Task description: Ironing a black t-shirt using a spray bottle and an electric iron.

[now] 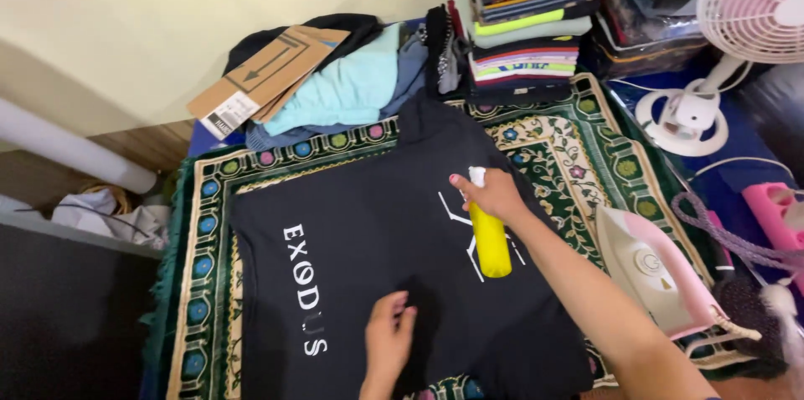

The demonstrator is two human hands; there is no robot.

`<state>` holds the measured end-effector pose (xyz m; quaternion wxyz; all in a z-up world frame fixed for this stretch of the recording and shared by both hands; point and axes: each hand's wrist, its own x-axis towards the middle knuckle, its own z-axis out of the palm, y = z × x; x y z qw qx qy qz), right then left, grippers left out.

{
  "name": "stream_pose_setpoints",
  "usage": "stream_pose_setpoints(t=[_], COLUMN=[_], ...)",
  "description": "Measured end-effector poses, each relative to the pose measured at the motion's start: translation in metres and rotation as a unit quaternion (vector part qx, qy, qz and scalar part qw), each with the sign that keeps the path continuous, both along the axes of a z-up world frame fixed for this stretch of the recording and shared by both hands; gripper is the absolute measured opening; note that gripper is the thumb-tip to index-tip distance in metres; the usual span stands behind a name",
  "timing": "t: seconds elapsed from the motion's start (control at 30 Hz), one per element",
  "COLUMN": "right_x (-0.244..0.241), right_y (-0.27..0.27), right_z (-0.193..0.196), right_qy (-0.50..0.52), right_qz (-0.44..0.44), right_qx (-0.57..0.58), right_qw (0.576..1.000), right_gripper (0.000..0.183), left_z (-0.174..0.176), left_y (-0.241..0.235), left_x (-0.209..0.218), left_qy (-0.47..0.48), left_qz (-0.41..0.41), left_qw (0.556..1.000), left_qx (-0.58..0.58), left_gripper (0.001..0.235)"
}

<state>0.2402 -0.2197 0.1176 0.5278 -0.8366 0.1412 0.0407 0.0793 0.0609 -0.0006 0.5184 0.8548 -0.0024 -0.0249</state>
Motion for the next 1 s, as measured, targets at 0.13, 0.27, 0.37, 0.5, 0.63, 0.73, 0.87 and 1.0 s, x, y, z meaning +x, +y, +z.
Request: stream_pose_setpoints(t=[0.13,0.27,0.37,0.5,0.63,0.73,0.87,1.0], right_x=[-0.019,-0.096,-0.145,-0.208,-0.257,-0.273,-0.266,-0.229], right_y=[0.003,0.008,0.004,0.006,0.017,0.038,0.121,0.187], right_z=[-0.005,-0.009,-0.015,-0.015,-0.035,-0.066,-0.053,-0.04], right_qy=[0.039,0.065,0.078,0.131,0.142,0.113,0.133,0.07], right_qz=[0.018,0.005,-0.077,-0.111,-0.113,-0.067,0.011,0.114], right_qx=[0.124,-0.038,0.054,-0.049,-0.083,-0.238,-0.163,-0.122], right_qw=[0.991,0.997,0.992,0.984,0.98,0.962,0.978,0.983], right_gripper=[0.036,0.04,0.035,0.036,0.048,0.058,0.05,0.049], left_z=[-0.041,-0.029,-0.003,-0.008,-0.026,-0.031,-0.028,-0.038], left_y=[0.07,0.098,0.106,0.126,0.164,0.2,0.244,0.268], left_x=[-0.024,-0.041,-0.044,-0.049,-0.06,-0.076,-0.09,-0.099], left_qy=[0.044,0.049,0.06,-0.104,-0.139,-0.11,-0.08,-0.114], left_qz=[0.161,0.173,0.149,0.085,0.121,0.165,0.215,0.206], left_qw=[0.986,0.982,0.987,0.973,0.912,0.897,0.904,0.925], left_qx=[-0.027,-0.058,0.034,0.186,0.366,0.395,0.36,0.299], left_gripper=[0.028,0.028,0.026,0.033,0.046,0.046,0.048,0.061])
